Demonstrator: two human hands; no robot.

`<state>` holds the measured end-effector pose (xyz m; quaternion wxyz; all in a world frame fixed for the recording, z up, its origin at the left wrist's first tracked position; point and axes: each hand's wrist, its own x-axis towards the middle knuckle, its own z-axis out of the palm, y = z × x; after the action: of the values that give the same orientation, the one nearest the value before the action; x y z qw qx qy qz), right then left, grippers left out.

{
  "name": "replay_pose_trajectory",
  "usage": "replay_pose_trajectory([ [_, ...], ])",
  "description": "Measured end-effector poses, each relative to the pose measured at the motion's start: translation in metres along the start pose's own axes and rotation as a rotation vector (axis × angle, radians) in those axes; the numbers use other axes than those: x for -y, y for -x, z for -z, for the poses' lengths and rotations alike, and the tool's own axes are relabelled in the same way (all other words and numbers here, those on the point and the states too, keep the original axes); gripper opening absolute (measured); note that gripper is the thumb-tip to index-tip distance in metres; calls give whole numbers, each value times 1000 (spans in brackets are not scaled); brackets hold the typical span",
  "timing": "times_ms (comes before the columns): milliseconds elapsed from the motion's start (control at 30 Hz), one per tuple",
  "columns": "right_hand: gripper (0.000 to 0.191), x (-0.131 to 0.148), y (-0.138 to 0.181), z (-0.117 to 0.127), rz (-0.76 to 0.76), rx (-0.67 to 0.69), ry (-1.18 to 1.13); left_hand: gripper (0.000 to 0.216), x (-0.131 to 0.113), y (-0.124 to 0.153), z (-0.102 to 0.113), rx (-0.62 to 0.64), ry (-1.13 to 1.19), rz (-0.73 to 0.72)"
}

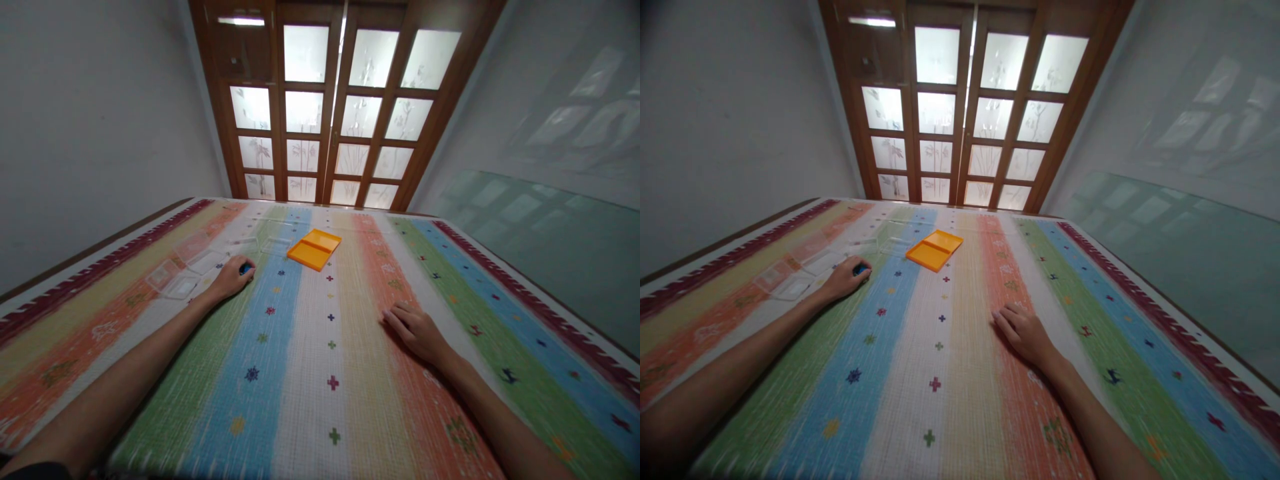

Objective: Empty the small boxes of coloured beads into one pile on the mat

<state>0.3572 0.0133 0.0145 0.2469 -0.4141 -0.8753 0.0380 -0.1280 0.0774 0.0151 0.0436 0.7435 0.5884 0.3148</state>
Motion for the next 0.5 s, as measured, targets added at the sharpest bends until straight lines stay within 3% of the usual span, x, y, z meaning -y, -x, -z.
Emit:
replay_pose_trajectory([
  [333, 46, 0, 0, -1, -7, -6, -14, 48, -3, 9, 13, -46, 31, 31],
  [500, 42, -1, 0, -1, -8, 2, -16, 64, -8, 15, 3, 45, -60, 15],
])
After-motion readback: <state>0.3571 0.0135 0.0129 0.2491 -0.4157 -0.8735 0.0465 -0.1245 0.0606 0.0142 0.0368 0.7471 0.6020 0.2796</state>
